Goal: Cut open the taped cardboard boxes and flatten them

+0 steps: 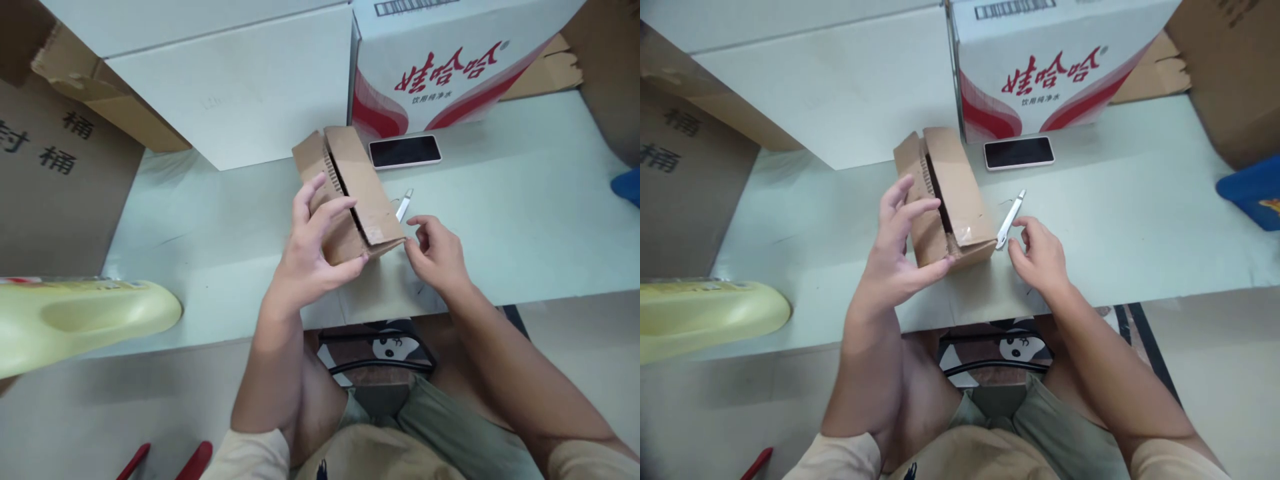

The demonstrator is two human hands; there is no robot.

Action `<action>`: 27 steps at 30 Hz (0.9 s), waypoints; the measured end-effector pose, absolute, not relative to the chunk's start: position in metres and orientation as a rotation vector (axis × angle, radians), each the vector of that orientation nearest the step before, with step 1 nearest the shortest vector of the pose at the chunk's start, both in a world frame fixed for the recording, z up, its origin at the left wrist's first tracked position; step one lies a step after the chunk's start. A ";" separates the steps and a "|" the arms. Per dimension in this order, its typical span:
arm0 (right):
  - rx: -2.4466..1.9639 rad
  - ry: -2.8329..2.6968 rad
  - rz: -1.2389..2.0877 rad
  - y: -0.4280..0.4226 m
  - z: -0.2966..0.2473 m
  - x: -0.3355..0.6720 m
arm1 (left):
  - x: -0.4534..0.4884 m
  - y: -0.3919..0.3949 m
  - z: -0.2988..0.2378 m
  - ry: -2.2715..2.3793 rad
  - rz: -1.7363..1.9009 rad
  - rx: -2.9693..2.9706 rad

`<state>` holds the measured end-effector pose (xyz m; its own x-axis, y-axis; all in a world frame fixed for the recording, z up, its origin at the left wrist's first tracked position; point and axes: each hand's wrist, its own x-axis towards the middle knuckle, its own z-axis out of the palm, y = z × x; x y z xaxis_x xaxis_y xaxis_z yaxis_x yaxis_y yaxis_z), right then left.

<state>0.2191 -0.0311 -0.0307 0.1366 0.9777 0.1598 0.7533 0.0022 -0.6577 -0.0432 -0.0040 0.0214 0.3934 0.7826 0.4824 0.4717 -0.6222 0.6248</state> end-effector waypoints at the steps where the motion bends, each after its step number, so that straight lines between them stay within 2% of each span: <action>1: -1.791 -1.669 0.469 -0.031 -0.031 0.219 | -0.043 -0.005 0.023 1.064 1.118 2.254; 13: -1.762 -1.715 0.494 -0.033 -0.033 0.214 | -0.039 0.003 0.011 1.046 1.404 2.224; 17: -1.730 -1.740 0.482 -0.034 -0.033 0.212 | -0.041 0.004 0.012 1.120 1.402 2.220; 21: -1.612 -1.706 0.376 -0.038 -0.027 0.201 | -0.038 0.002 0.015 1.196 1.318 2.184; 27: -1.192 -1.722 0.100 -0.037 -0.014 0.177 | -0.031 -0.003 0.015 1.161 1.314 2.158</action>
<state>0.1768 -0.0365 -0.0141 -0.0161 0.7427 0.6694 0.6601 0.5108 -0.5509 -0.0309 -0.0031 0.0153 0.2302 0.7942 0.5624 0.4605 -0.5980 0.6559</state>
